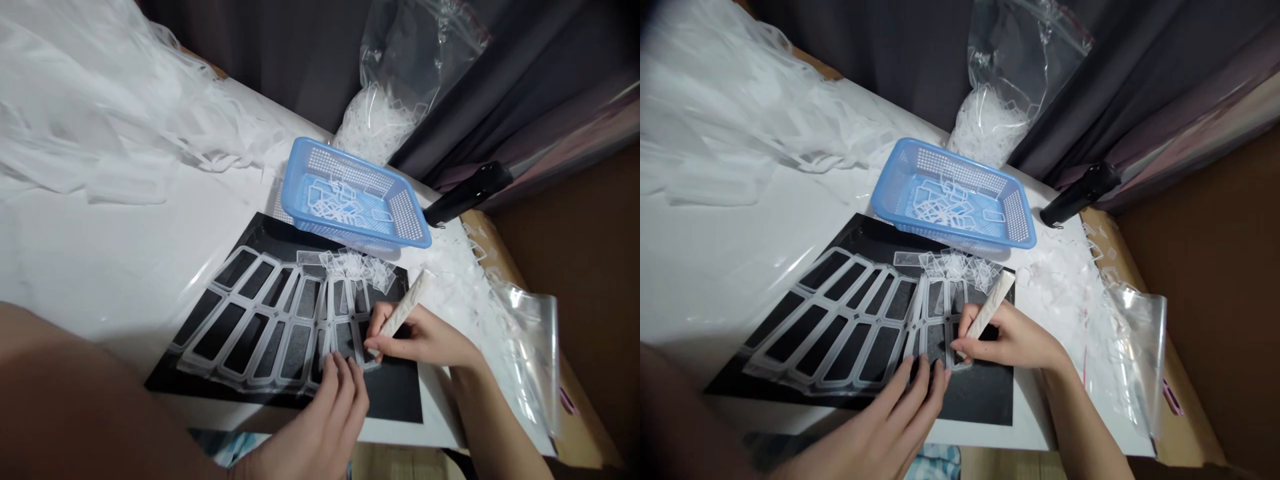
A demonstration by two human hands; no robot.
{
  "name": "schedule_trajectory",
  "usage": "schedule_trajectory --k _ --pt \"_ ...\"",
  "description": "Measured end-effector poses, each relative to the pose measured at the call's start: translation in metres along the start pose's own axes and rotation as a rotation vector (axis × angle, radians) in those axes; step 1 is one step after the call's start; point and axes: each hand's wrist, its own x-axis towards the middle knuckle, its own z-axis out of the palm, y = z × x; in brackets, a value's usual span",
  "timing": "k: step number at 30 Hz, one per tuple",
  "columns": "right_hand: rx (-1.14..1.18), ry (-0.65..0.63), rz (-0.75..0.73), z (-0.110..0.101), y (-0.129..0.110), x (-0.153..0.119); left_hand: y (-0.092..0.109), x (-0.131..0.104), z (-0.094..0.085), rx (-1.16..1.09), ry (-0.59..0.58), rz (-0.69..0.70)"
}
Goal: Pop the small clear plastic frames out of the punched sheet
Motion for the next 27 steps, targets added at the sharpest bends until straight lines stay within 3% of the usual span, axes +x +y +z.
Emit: schedule_trajectory --k 5,12,19,27 --pt "-0.063 -0.012 -0.014 0.001 -0.003 -0.001 0.001 0.003 0.002 -0.043 0.059 0.004" --pt "-0.213 0.008 -0.090 0.006 -0.006 -0.003 -0.002 0.008 -0.003 -0.062 0.049 0.019" --pt "-0.419 0.076 -0.154 0.005 -0.011 -0.006 0.006 0.008 0.008 0.014 0.059 0.112" --pt "-0.273 0.083 -0.178 0.002 -0.008 -0.011 0.011 0.009 0.014 -0.033 0.120 0.077"
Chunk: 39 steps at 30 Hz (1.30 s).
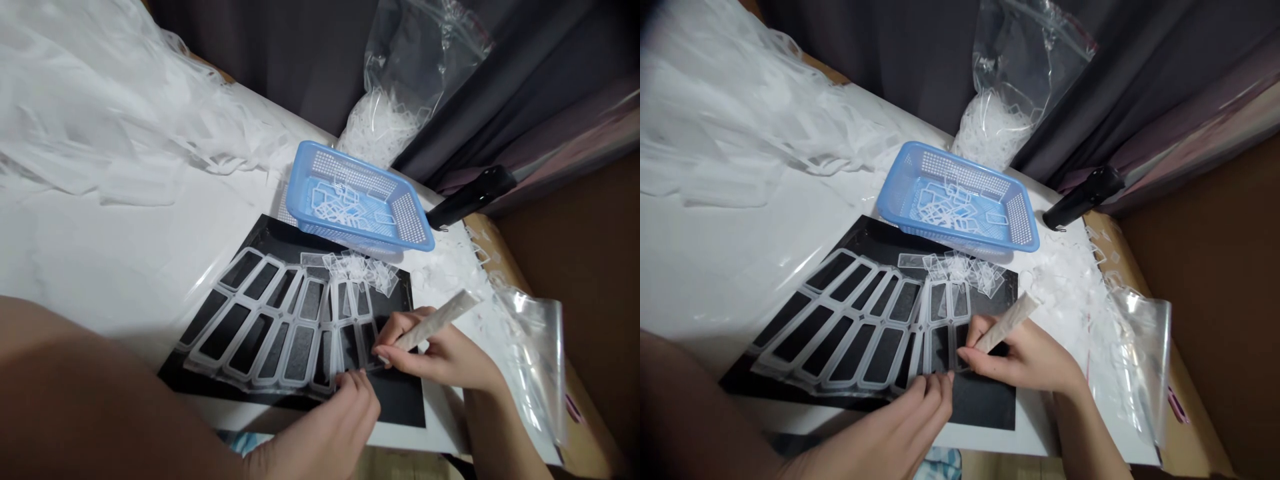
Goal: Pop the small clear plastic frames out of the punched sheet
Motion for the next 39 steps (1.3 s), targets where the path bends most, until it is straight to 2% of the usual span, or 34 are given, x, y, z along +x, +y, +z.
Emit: schedule_trajectory --k 10,17,20,23,27,29,32,36,39 --pt "-0.018 -0.030 0.004 0.005 -0.001 0.005 0.001 0.000 0.001 -0.007 0.017 -0.016" --pt "-0.165 -0.042 -0.051 0.009 -0.005 0.004 0.003 -0.001 0.000 -0.001 0.013 -0.018" --pt "-0.265 -0.048 -0.050 0.015 -0.012 0.003 -0.005 0.000 -0.007 0.045 -0.071 0.091" --pt "-0.442 -0.042 -0.116 0.021 -0.017 0.002 -0.018 0.006 -0.018 0.090 -0.240 0.302" --pt "-0.736 0.077 -0.179 0.023 -0.018 0.002 -0.035 0.016 -0.031 0.175 -0.345 0.585" --pt "-0.809 0.176 -0.205 0.020 -0.015 0.002 -0.039 0.019 -0.033 0.219 -0.356 0.656" --pt "-0.891 0.366 -0.164 0.010 -0.008 0.002 -0.040 0.019 -0.030 0.230 -0.358 0.642" --pt "-1.000 0.515 0.063 -0.006 0.009 0.000 -0.038 0.015 -0.027 0.186 -0.318 0.552" --pt "-1.145 0.594 0.209 -0.016 0.022 -0.003 -0.039 0.014 -0.027 0.175 -0.318 0.542"
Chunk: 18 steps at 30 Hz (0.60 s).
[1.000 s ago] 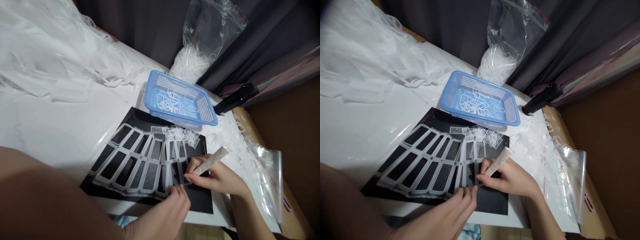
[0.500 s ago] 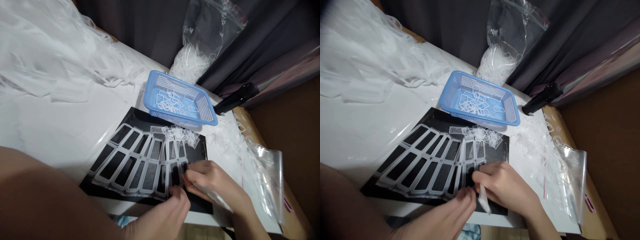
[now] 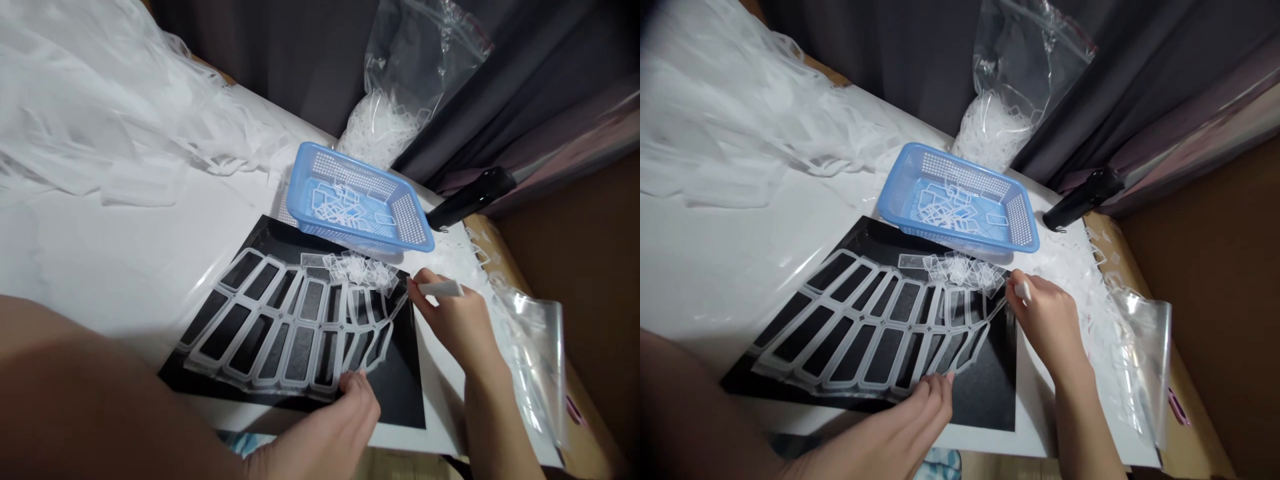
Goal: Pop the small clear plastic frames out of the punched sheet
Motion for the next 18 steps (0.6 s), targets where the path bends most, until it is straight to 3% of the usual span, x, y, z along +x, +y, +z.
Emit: schedule_trajectory --k 4,9,13,15,18 --pt "-0.061 -0.003 0.124 0.001 0.008 0.001 0.004 -0.002 -0.001 -0.007 -0.015 -0.023" --pt "0.577 0.008 0.153 -0.007 -0.010 0.005 0.014 -0.001 0.003 -0.046 -0.025 -0.115" --pt "0.946 -0.197 0.106 -0.009 -0.022 0.006 0.026 0.007 0.013 -0.147 0.137 -0.222" --pt "0.996 -0.342 0.044 -0.008 -0.021 0.007 0.034 0.012 0.018 -0.192 0.234 -0.311" --pt "0.974 -0.443 -0.037 -0.007 -0.015 0.008 0.043 0.018 0.024 -0.260 0.329 -0.372"
